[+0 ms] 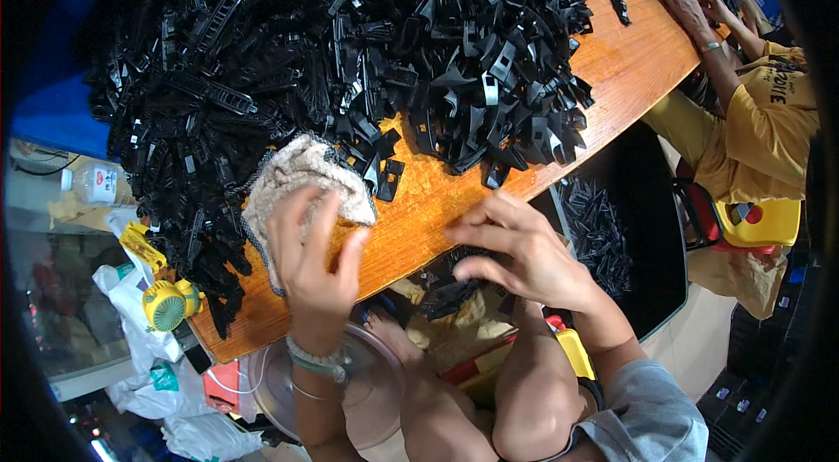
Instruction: The person assembles plastic components by picking up plastic parts from a table, fitting pieces together by hand, and dropping the assembled parts into a bowl below.
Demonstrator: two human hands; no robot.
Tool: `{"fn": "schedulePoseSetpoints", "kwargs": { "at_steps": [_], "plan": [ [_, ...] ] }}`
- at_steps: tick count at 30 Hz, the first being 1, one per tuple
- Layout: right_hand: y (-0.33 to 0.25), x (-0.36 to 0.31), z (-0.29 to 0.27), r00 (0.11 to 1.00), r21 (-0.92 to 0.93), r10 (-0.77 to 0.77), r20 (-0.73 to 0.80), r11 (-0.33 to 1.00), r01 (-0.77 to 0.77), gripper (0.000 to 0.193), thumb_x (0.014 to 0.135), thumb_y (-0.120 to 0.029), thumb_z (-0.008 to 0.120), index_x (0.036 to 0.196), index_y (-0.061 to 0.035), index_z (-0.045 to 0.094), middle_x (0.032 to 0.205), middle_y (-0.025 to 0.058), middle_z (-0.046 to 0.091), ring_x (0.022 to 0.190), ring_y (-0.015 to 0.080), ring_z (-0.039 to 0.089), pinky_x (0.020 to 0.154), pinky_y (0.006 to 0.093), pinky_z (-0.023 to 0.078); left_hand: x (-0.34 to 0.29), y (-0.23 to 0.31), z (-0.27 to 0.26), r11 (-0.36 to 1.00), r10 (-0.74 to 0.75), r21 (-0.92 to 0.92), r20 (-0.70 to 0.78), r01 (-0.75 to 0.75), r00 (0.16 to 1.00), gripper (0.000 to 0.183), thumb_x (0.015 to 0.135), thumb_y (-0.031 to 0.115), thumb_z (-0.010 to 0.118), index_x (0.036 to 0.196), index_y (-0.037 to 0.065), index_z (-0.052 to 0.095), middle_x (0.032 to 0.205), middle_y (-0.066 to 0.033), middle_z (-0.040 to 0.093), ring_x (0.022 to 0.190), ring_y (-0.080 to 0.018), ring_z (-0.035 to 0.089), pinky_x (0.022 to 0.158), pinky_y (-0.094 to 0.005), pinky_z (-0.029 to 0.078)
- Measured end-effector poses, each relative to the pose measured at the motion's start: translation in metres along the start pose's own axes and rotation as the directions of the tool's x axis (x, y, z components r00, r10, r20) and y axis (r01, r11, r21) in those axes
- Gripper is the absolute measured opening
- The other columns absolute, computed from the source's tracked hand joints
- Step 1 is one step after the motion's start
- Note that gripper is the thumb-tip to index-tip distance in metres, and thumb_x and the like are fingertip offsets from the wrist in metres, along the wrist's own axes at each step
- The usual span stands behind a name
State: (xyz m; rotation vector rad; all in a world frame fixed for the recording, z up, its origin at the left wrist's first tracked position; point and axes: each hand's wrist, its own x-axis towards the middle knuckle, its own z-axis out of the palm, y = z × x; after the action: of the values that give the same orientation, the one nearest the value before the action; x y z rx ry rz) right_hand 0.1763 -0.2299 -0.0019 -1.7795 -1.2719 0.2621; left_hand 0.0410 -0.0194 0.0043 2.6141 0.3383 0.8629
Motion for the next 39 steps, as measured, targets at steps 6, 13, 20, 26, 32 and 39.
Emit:
{"fn": "schedulePoseSetpoints", "kwargs": {
  "at_steps": [6,13,20,26,32,39],
  "plan": [
    [0.004,0.053,0.026,0.962,-0.372,-0.158,-0.223,0.926,0.066,0.037,0.071,-0.001,0.070,0.107,-0.0044,0.067,0.105,0.0088,0.060,0.090,0.0269,0.054,0.075,0.0362,0.044,0.020,-0.002,0.005,0.983,0.010,0.180,0.074,-0.024,0.997,0.038,0.077,0.013,0.079,0.111,0.004,0.067,0.123,-0.0152,0.057,0.116,-0.0364,0.050,0.101,-0.0482,0.038],
    [0.023,0.098,0.039,0.978,-0.640,-0.177,-0.114,0.765,0.064,0.023,0.074,-0.011,0.063,0.095,-0.0041,0.069,0.098,0.0064,0.057,0.096,0.0247,0.051,0.080,0.0373,0.038,0.078,0.011,0.034,0.987,0.159,0.017,0.006,-0.159,0.987,0.018,0.087,0.000,0.063,0.104,-0.002,0.066,0.098,-0.0137,0.061,0.085,-0.0292,0.062,0.074,-0.0365,0.050],
    [0.018,0.061,0.034,0.876,-0.532,-0.354,-0.328,0.835,0.139,0.020,0.073,-0.012,0.062,0.090,-0.0002,0.064,0.090,0.0078,0.053,0.087,0.0239,0.050,0.073,0.0361,0.039,0.120,0.018,0.060,0.926,-0.035,0.377,0.159,-0.027,0.987,0.022,0.086,0.019,0.071,0.089,-0.003,0.069,0.083,-0.0181,0.068,0.073,-0.0376,0.067,0.065,-0.0432,0.053],
    [0.014,0.040,0.033,0.980,-0.497,-0.134,-0.150,0.867,0.042,0.030,0.073,-0.004,0.071,0.101,-0.0008,0.064,0.095,0.0086,0.060,0.083,0.0247,0.056,0.069,0.0357,0.044,0.117,0.012,0.064,0.957,-0.075,0.284,0.043,0.060,0.996,0.019,0.081,0.016,0.069,0.075,0.000,0.062,0.076,-0.0185,0.067,0.067,-0.0384,0.066,0.060,-0.0482,0.051],
    [0.015,0.037,0.021,0.972,-0.393,-0.071,-0.223,0.919,-0.023,0.031,0.077,-0.007,0.071,0.106,0.0004,0.063,0.095,0.0098,0.058,0.084,0.0269,0.057,0.072,0.0355,0.048,0.061,0.038,0.021,0.987,-0.145,0.067,-0.033,0.147,0.989,0.017,0.077,0.009,0.072,0.071,0.005,0.056,0.061,-0.0075,0.056,0.052,-0.0259,0.057,0.051,-0.0379,0.046],
    [-0.006,0.031,0.028,0.958,0.090,0.091,-0.271,0.994,-0.069,0.032,0.082,-0.002,0.068,0.112,-0.0002,0.059,0.102,0.0148,0.057,0.091,0.0358,0.061,0.077,0.0433,0.053,-0.054,0.043,-0.002,0.867,-0.483,-0.064,0.139,0.494,0.865,0.006,0.084,0.004,0.068,0.083,0.004,0.062,0.064,-0.0024,0.057,0.052,-0.0110,0.051,0.050,-0.0255,0.039]
  ]
}}
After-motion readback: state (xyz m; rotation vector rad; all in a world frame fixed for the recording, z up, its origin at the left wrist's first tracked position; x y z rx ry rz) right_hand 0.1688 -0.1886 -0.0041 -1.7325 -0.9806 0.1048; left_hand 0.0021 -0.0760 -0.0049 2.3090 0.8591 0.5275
